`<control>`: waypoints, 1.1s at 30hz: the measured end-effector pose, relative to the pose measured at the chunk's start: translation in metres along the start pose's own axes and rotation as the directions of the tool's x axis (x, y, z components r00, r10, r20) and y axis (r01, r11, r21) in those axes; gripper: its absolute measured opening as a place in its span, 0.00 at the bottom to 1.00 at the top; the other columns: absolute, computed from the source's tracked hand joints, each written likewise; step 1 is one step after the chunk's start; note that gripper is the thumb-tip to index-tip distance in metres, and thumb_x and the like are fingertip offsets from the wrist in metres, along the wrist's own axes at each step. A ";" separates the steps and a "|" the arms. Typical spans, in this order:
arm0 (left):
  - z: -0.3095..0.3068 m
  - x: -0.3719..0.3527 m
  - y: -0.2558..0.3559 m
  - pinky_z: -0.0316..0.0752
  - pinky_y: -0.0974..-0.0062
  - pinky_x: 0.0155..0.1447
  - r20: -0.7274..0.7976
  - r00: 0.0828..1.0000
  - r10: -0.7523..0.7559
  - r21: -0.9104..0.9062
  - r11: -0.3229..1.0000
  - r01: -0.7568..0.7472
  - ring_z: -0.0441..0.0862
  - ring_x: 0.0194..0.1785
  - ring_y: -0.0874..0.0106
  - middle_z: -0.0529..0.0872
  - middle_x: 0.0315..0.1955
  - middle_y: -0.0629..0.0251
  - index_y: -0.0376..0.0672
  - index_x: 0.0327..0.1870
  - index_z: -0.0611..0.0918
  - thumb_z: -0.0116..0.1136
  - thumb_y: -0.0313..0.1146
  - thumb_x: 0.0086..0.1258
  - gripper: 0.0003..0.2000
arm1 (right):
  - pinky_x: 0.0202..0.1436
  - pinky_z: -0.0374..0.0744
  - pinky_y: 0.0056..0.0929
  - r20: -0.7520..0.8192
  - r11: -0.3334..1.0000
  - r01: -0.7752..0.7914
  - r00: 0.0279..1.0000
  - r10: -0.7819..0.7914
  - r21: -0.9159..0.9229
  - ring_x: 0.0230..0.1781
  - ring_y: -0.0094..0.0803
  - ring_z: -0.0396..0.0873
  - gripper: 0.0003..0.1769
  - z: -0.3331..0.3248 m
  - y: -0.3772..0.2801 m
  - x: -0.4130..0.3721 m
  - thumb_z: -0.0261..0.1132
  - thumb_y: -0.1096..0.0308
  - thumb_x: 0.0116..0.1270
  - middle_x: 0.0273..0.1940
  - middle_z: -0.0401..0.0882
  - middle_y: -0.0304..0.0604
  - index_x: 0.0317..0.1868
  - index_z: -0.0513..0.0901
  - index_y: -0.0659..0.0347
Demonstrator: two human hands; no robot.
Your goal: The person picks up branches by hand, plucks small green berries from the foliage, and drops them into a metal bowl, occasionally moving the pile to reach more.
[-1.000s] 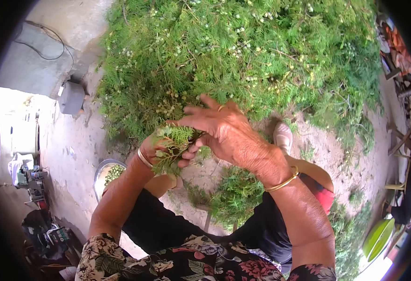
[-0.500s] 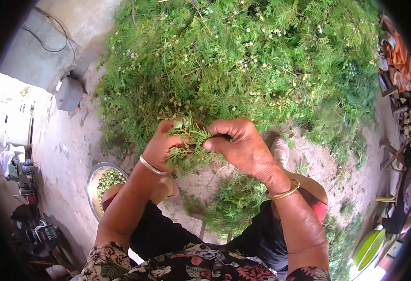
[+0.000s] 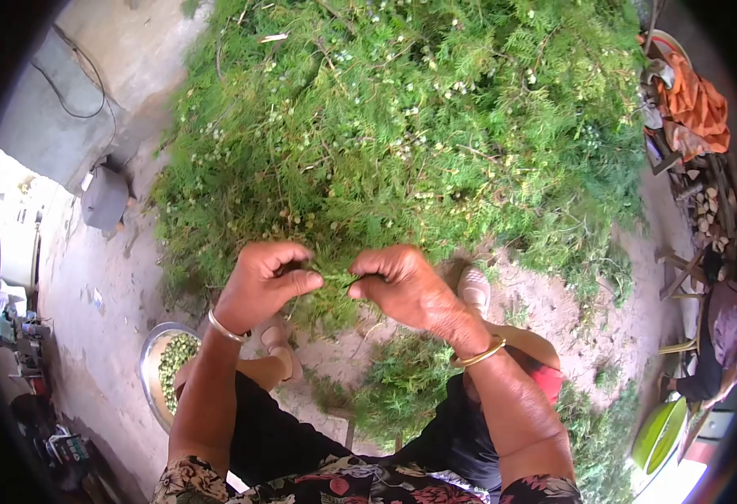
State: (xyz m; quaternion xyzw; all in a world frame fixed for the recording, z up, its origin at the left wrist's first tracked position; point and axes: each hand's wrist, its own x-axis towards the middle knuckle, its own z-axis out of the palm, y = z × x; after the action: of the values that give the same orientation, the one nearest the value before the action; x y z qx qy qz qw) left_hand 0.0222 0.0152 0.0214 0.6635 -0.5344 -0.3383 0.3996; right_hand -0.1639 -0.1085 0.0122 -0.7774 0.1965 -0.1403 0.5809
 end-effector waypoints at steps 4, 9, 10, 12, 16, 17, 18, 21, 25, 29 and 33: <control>0.008 0.001 -0.001 0.70 0.84 0.32 -0.151 0.988 -0.025 -0.235 0.972 -0.011 0.74 0.28 0.84 0.79 0.23 0.71 0.32 0.34 0.80 0.66 0.24 0.58 0.07 | 0.28 0.70 0.28 0.032 1.000 -0.005 0.999 0.005 0.015 0.22 0.20 0.66 0.05 0.002 0.006 0.003 0.65 0.76 0.59 0.19 0.69 0.41 0.32 0.77 0.68; 0.002 -0.003 0.006 0.59 0.85 0.18 -0.310 0.915 -0.257 -0.537 0.842 0.055 0.67 0.19 0.85 0.75 0.18 0.72 0.34 0.35 0.80 0.56 0.25 0.65 0.04 | 0.25 0.67 0.26 -0.057 0.997 -0.019 0.998 0.023 0.069 0.21 0.18 0.63 0.08 -0.001 0.006 0.005 0.65 0.76 0.60 0.17 0.65 0.36 0.28 0.74 0.69; -0.009 -0.003 -0.002 0.59 0.85 0.18 -0.307 0.921 -0.239 -0.536 0.843 0.040 0.67 0.19 0.85 0.75 0.18 0.72 0.34 0.35 0.80 0.56 0.25 0.65 0.04 | 0.24 0.66 0.25 -0.072 0.998 -0.013 0.997 0.018 0.069 0.21 0.17 0.61 0.09 -0.003 0.008 0.004 0.65 0.76 0.61 0.17 0.64 0.35 0.26 0.73 0.69; -0.037 0.000 -0.027 0.61 0.84 0.20 -0.370 0.883 -0.288 -0.831 0.528 -0.176 0.68 0.21 0.81 0.75 0.20 0.70 0.35 0.39 0.80 0.54 0.26 0.67 0.06 | 0.23 0.65 0.25 -0.109 0.996 -0.026 0.993 0.035 0.091 0.21 0.16 0.59 0.12 -0.010 0.004 0.003 0.65 0.75 0.61 0.16 0.62 0.33 0.23 0.71 0.68; -0.045 0.000 -0.032 0.64 0.83 0.23 -0.207 0.937 -0.280 -0.974 0.149 -0.170 0.70 0.24 0.78 0.75 0.25 0.65 0.38 0.44 0.79 0.52 0.26 0.68 0.07 | 0.21 0.63 0.23 -0.321 0.991 -0.088 0.940 0.115 0.098 0.21 0.16 0.59 0.15 -0.012 0.004 0.003 0.65 0.75 0.61 0.17 0.62 0.29 0.19 0.70 0.64; -0.037 0.001 -0.028 0.65 0.82 0.24 -0.144 0.955 -0.261 -0.987 0.109 -0.119 0.70 0.26 0.77 0.75 0.28 0.62 0.38 0.44 0.79 0.51 0.26 0.68 0.08 | 0.21 0.62 0.22 -0.365 0.987 -0.045 0.926 0.098 0.152 0.20 0.15 0.58 0.15 -0.013 0.008 0.004 0.65 0.76 0.61 0.17 0.62 0.29 0.19 0.70 0.64; -0.030 0.001 -0.023 0.66 0.81 0.25 -0.083 0.968 -0.235 -0.995 0.070 -0.069 0.71 0.28 0.75 0.76 0.31 0.59 0.39 0.45 0.79 0.50 0.26 0.69 0.08 | 0.21 0.61 0.22 -0.411 0.980 0.003 0.908 0.081 0.201 0.20 0.15 0.58 0.15 -0.014 0.012 0.005 0.65 0.76 0.60 0.17 0.62 0.28 0.19 0.70 0.63; -0.016 -0.001 -0.011 0.65 0.83 0.25 -0.074 0.970 -0.233 -0.970 0.243 -0.015 0.71 0.27 0.76 0.77 0.32 0.58 0.39 0.46 0.78 0.51 0.28 0.70 0.08 | 0.21 0.60 0.21 -0.415 0.964 0.020 0.905 0.096 0.266 0.21 0.14 0.57 0.15 -0.013 0.017 0.008 0.66 0.76 0.60 0.17 0.62 0.27 0.19 0.70 0.63; -0.014 -0.004 -0.009 0.64 0.85 0.24 -0.031 0.985 -0.167 -0.954 0.299 0.021 0.71 0.27 0.77 0.78 0.32 0.53 0.39 0.47 0.77 0.48 0.34 0.74 0.10 | 0.22 0.60 0.21 -0.425 0.971 0.028 0.902 0.078 0.237 0.21 0.14 0.56 0.15 -0.008 0.015 0.010 0.66 0.76 0.60 0.17 0.63 0.27 0.19 0.69 0.63; -0.012 -0.005 -0.006 0.63 0.85 0.23 -0.006 0.983 -0.185 -0.962 0.269 0.045 0.70 0.26 0.77 0.78 0.30 0.53 0.38 0.45 0.77 0.48 0.37 0.74 0.12 | 0.23 0.60 0.21 -0.412 0.973 -0.011 0.905 0.108 0.231 0.21 0.14 0.57 0.15 -0.008 0.016 0.009 0.66 0.75 0.60 0.17 0.63 0.27 0.19 0.70 0.63; -0.017 -0.005 -0.002 0.61 0.85 0.22 -0.146 0.945 -0.292 -0.808 0.586 0.056 0.69 0.23 0.77 0.79 0.27 0.56 0.34 0.40 0.79 0.50 0.43 0.73 0.17 | 0.23 0.60 0.21 -0.318 0.980 0.013 0.947 0.053 0.199 0.21 0.14 0.57 0.15 -0.011 0.018 0.010 0.66 0.75 0.60 0.17 0.64 0.28 0.19 0.71 0.63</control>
State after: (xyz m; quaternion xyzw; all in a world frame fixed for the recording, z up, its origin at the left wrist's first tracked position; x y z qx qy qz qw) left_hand 0.0367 0.0228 0.0275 0.5045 -0.2016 -0.4866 0.6841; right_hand -0.1628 -0.1265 -0.0018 -0.6801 0.2814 -0.2781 0.6172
